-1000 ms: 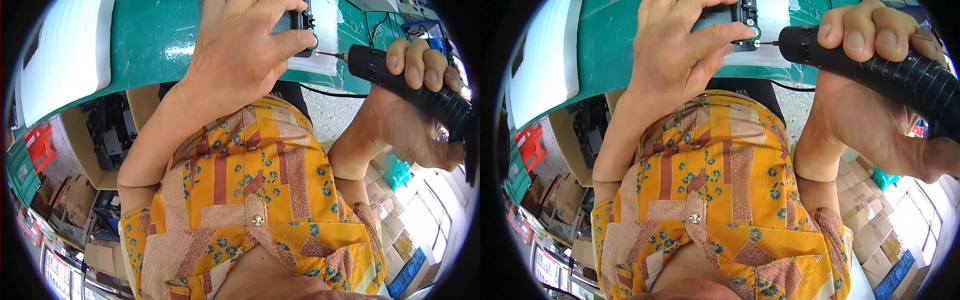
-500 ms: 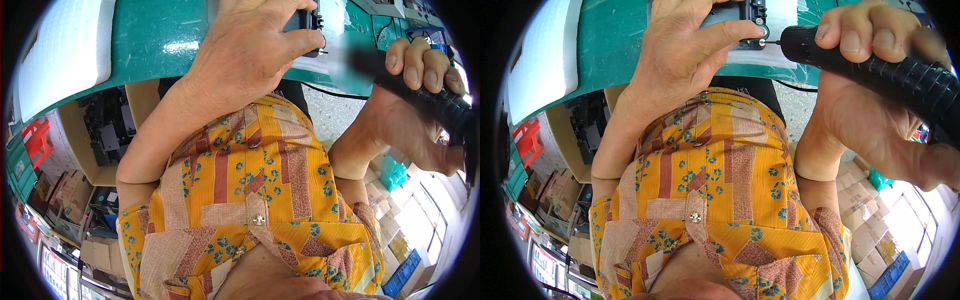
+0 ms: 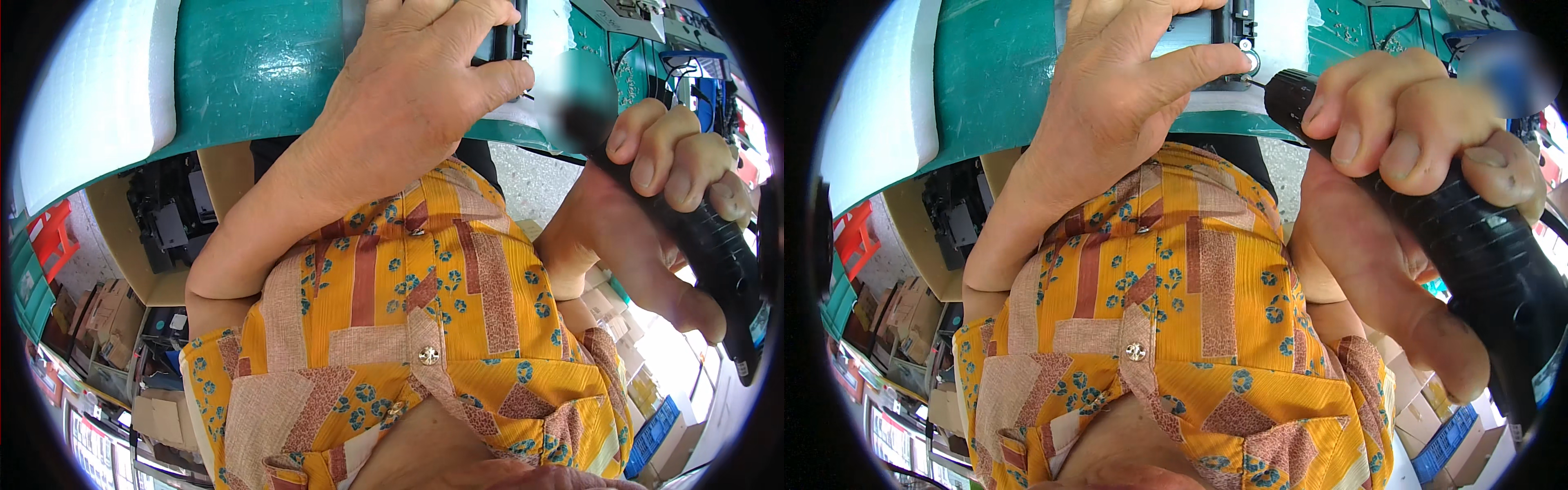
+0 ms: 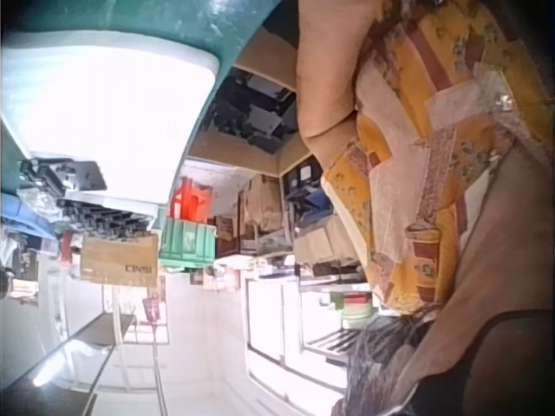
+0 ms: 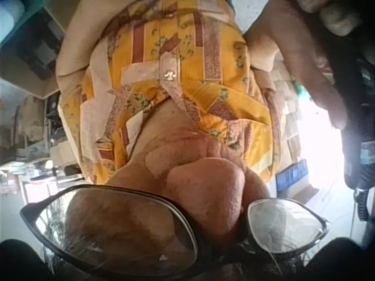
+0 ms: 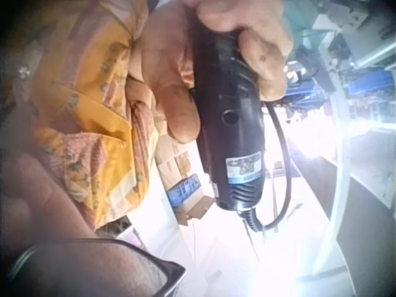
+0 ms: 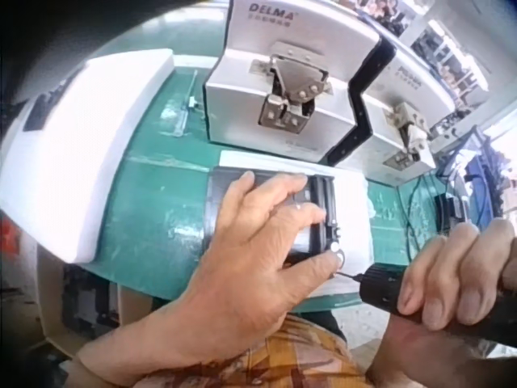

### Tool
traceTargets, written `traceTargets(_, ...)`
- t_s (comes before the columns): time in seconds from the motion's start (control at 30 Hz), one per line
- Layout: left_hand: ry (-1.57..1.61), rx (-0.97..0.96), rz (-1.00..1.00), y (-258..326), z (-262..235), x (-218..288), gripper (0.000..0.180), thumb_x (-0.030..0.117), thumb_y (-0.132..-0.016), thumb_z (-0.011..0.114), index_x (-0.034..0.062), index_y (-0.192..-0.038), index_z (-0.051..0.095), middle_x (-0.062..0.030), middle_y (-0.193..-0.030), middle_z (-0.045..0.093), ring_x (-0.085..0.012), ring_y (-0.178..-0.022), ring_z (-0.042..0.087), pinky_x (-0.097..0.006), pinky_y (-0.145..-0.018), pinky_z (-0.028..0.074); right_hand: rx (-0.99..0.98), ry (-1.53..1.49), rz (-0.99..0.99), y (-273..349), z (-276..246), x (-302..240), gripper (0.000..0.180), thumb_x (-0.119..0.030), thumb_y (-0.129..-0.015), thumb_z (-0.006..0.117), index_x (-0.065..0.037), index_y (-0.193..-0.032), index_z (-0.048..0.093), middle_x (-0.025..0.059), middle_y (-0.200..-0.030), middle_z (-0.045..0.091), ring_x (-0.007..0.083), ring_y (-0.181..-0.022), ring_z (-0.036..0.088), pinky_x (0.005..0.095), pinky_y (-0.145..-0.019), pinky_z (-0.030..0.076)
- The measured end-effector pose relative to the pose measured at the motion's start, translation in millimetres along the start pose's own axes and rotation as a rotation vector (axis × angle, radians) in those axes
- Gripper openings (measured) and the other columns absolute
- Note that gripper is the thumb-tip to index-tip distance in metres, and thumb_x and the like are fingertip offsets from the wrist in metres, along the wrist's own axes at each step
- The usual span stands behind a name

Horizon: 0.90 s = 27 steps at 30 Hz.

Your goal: Drilling and assembling plastic electronic components at a workshop workbench.

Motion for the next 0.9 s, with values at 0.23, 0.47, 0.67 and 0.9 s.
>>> traceTargets(0.23, -0.072, 0.284, 0.145, -0.3, 4.3, -1.6, 0.017, 0.013, -0.094, 0.068, 0.0116, -0.111, 0.074, -0.0201, -0.129, 0.058, -0.0421, -0.134, 0.046, -0.064, -0.114, 0.03, -0.06, 0.155, -0.121, -4.9, 23.5, -8.2, 0.094, -0.089, -0.075, 0.064, -0.011, -0.128, 0.059, 0.0052, -0.098, 0.057, 0.0231, -0.08, 0.056, 0.0415, -0.07, 0.049)
traceTargets(0.47, -0.091, 0.106, 0.05, -7.6, -3.0, -4.5, 0.035, -0.001, -0.075, 0.071, 0.013, -0.107, 0.072, -0.0165, -0.126, 0.059, -0.0427, -0.132, 0.048, -0.063, -0.109, 0.035, 0.071, 0.05, -0.219, -2.6, 9.9, 7.2, 0.092, -0.085, -0.079, 0.066, -0.008, -0.129, 0.058, 0.0073, -0.1, 0.059, 0.0229, -0.082, 0.057, 0.0395, -0.073, 0.051)
traceTargets(0.67, -0.167, 0.233, 0.148, -0.7, 3.7, -20.7, 0.028, 0.002, -0.074, 0.075, 0.0089, -0.1, 0.077, -0.0059, -0.117, 0.069, -0.0323, -0.124, 0.058, -0.05, -0.108, 0.042, 0.361, -0.012, -0.197, 31.7, -55.2, -20.8, 0.081, -0.077, -0.082, 0.065, -0.006, -0.121, 0.071, 0.0076, -0.098, 0.061, 0.0237, -0.086, 0.056, 0.0413, -0.077, 0.045)
traceTargets(0.9, 0.029, 0.361, 0.157, 47.9, -36.9, -46.8, 0.018, -0.001, -0.077, 0.078, 0.0031, -0.089, 0.064, -0.0099, -0.102, 0.065, -0.0263, -0.099, 0.062, -0.058, -0.109, 0.042, 0.4, -0.184, -0.323, 33.6, -90.1, 18.1, 0.081, -0.076, -0.092, 0.054, -0.003, -0.125, 0.065, 0.0167, -0.099, 0.064, 0.031, -0.087, 0.062, 0.0486, -0.08, 0.051)
Point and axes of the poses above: each hand's wrist, its own y-axis away from the middle knuckle, its own z-axis out of the palm, x = y × z, the point moved 5 cm from there along -y, towards the middle knuckle
